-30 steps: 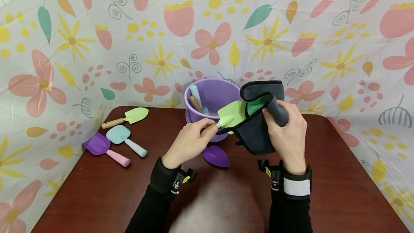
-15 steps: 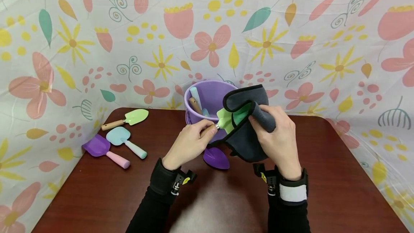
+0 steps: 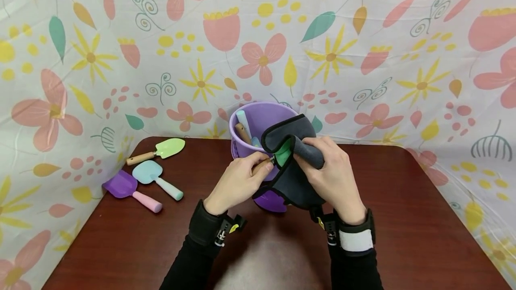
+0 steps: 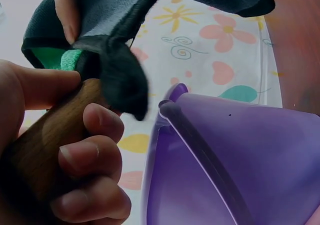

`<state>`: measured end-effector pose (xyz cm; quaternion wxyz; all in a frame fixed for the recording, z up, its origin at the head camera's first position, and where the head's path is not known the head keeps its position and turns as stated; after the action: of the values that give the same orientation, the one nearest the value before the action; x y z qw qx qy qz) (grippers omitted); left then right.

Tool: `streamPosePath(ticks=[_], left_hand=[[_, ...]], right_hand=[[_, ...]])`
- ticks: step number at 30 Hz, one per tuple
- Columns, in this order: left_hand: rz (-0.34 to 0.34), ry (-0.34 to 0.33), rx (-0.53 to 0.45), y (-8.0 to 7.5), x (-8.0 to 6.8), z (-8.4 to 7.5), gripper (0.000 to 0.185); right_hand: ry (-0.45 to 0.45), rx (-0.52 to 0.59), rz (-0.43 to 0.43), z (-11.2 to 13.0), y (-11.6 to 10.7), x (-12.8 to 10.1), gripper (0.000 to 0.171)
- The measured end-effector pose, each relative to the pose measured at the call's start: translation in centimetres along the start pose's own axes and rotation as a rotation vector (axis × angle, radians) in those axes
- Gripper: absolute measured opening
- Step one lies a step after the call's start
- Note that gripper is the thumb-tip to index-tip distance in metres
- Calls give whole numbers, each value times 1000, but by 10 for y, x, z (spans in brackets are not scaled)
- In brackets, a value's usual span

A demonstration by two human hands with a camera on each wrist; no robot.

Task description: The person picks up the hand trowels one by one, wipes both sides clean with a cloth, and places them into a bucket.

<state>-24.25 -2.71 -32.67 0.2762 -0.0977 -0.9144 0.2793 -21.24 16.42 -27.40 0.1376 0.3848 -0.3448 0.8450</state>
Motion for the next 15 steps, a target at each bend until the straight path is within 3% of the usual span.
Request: streamPosePath(ticks=[15], left_hand=[[-6, 32, 1, 0, -2, -4, 21]], right_hand=[[21, -70, -10, -5, 8, -1, 27]])
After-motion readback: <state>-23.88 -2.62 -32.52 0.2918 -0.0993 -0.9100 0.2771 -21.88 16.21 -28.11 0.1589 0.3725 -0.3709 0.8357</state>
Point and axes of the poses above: each hand's wrist, its own x-axis towards the middle knuckle, its own y-axis out of the palm, z = x × y, the point moved 6 cm from there along x, towards the middle knuckle, and after that the axes turned 6 degrees about -z, right-handed, at the moved point
